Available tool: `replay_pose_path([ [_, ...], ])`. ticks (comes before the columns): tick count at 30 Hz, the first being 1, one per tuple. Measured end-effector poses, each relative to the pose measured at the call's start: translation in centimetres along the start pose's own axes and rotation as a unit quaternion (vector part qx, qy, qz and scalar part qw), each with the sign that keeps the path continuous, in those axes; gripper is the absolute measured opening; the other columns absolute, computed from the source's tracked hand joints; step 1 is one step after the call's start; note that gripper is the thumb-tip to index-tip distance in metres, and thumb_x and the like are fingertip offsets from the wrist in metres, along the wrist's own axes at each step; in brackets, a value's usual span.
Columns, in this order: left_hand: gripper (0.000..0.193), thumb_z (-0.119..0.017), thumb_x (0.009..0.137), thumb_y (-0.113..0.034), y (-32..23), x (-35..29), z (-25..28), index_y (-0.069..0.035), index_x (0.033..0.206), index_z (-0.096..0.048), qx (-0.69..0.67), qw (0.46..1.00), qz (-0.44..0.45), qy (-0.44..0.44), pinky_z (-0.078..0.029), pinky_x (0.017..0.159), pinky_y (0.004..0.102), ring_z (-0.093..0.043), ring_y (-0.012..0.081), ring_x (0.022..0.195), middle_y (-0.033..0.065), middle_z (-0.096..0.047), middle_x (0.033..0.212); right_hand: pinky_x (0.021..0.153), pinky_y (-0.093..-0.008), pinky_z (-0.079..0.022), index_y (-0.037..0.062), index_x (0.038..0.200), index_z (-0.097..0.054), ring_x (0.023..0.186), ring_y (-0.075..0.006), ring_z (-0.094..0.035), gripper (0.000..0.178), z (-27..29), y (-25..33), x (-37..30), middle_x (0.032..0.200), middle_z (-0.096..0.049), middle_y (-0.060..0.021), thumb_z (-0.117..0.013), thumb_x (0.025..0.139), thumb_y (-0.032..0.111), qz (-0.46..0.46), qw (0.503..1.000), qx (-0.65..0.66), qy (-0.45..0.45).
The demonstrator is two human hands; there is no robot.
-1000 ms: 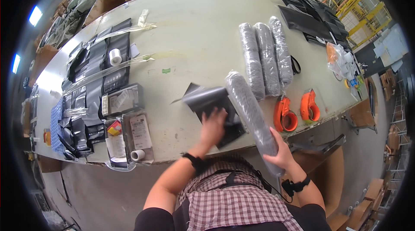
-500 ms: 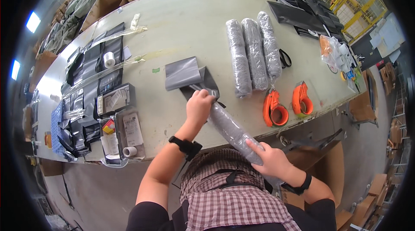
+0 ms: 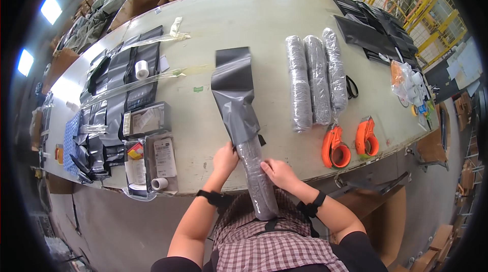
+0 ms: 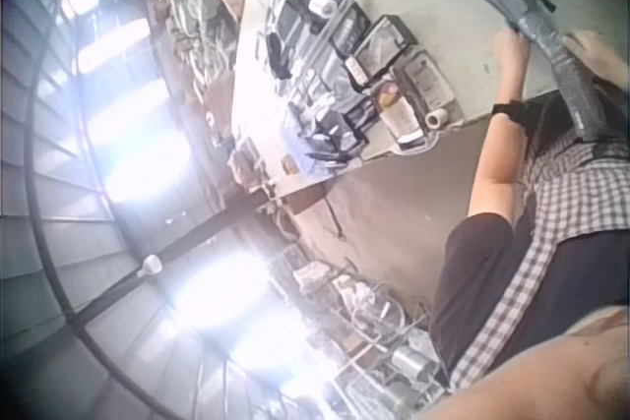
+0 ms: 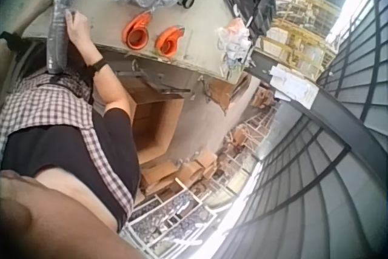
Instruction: The person places foam-wrapped components into plastic bags, applies adhesive shipping labels to each bag, and uses a handheld tape dispenser to seal the packages before setting them aside.
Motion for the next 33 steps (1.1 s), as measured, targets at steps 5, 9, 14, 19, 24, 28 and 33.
replay_pose_path([
  [5, 0.023, -0.052, 0.068, -0.017, 1.2, 1.1, 1.6, 0.0, 0.08, -0.061, 0.012, 0.992, 0.016, 0.127, -0.047, 0.07, 0.0453, -0.059, 0.038, 0.082, 0.0214, -0.062, 0.081, 0.071, -0.0424, -0.046, -0.0034, 0.092, -0.059, 0.079, -0.0396, -0.058, 0.034, 2.0, 1.0, 5.1, 0.079, -0.061, -0.0228, -0.058, 0.084, 0.029, 0.077, 0.92, 0.018, -0.384],
  [9, 0.024, -0.053, 0.066, -0.014, 0.1, -2.3, 1.4, -0.001, 0.083, -0.064, 0.118, 0.948, -0.008, 0.295, -0.048, 0.072, 0.044, -0.061, 0.0359, 0.084, 0.0212, -0.063, 0.083, 0.064, -0.0416, -0.047, -0.0009, 0.087, -0.06, 0.074, -0.0374, -0.059, 0.018, 0.3, 0.0, 3.1, 0.077, -0.061, -0.0215, -0.058, 0.074, 0.012, 0.05, 0.996, -0.044, -0.065],
  [14, 0.026, -0.054, 0.068, -0.014, 1.0, -12.0, 0.3, -0.005, 0.088, -0.067, 0.15, 0.88, -0.093, 0.442, -0.049, 0.076, 0.0419, -0.061, 0.0334, 0.086, 0.0183, -0.064, 0.088, 0.068, -0.0414, -0.049, 0.005, 0.09, -0.064, 0.076, -0.035, -0.061, 0.028, -3.1, -0.6, -6.8, 0.081, -0.063, -0.0182, -0.062, 0.069, 0.023, 0.027, 0.969, -0.131, 0.209],
  [19, 0.028, -0.049, 0.079, -0.025, 1.3, -4.4, 4.2, 0.0, 0.081, -0.064, -0.031, 0.969, 0.013, 0.243, -0.047, 0.068, 0.0458, -0.06, 0.0385, 0.079, 0.0227, -0.061, 0.081, 0.052, -0.0284, -0.043, -0.0002, 0.081, -0.062, 0.057, -0.0121, -0.057, 0.018, 1.1, 1.8, -0.3, 0.063, -0.062, -0.0047, -0.06, 0.08, 0.018, -0.01, 0.984, 0.176, -0.003],
  [24, 0.037, -0.044, 0.082, -0.032, 2.8, -6.0, 0.9, -0.001, 0.076, -0.065, 0.071, 0.966, 0.021, 0.249, -0.048, 0.07, 0.0463, -0.06, 0.0392, 0.077, 0.0227, -0.062, 0.079, 0.056, -0.037, -0.045, -0.0015, 0.071, -0.058, 0.06, -0.0295, -0.059, 0.025, 0.7, 0.7, 0.5, 0.067, -0.061, -0.0172, -0.058, 0.082, 0.021, -0.03, 0.999, -0.014, -0.023],
  [28, 0.039, -0.044, 0.084, -0.032, 2.6, -6.6, 3.3, -0.002, 0.072, -0.065, -0.032, 0.919, 0.045, 0.389, -0.048, 0.068, 0.0445, -0.06, 0.039, 0.072, 0.022, -0.062, 0.075, 0.055, -0.0365, -0.045, 0.0003, 0.069, -0.059, 0.056, -0.0293, -0.058, 0.028, 1.0, 3.4, -1.8, 0.063, -0.06, -0.0152, -0.057, 0.084, 0.024, 0.012, 0.983, -0.153, -0.098],
  [33, 0.041, -0.046, 0.087, -0.036, 4.9, -7.2, 0.8, -0.002, 0.072, -0.063, -0.025, 0.946, -0.05, 0.32, -0.046, 0.062, 0.0435, -0.058, 0.0386, 0.064, 0.0208, -0.059, 0.065, 0.071, -0.0405, -0.044, -0.0057, 0.103, -0.047, 0.078, -0.0409, -0.053, 0.025, -5.2, 3.7, -0.3, 0.087, -0.053, -0.026, -0.052, 0.085, 0.011, 0.133, 0.987, 0.025, -0.082],
])
Point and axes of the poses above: each hand's wrist, its own x-axis towards the middle knuckle, its own z-axis out of the back of the hand, y = z × x, the point moved 3 cm from there along x, towards the middle knuckle
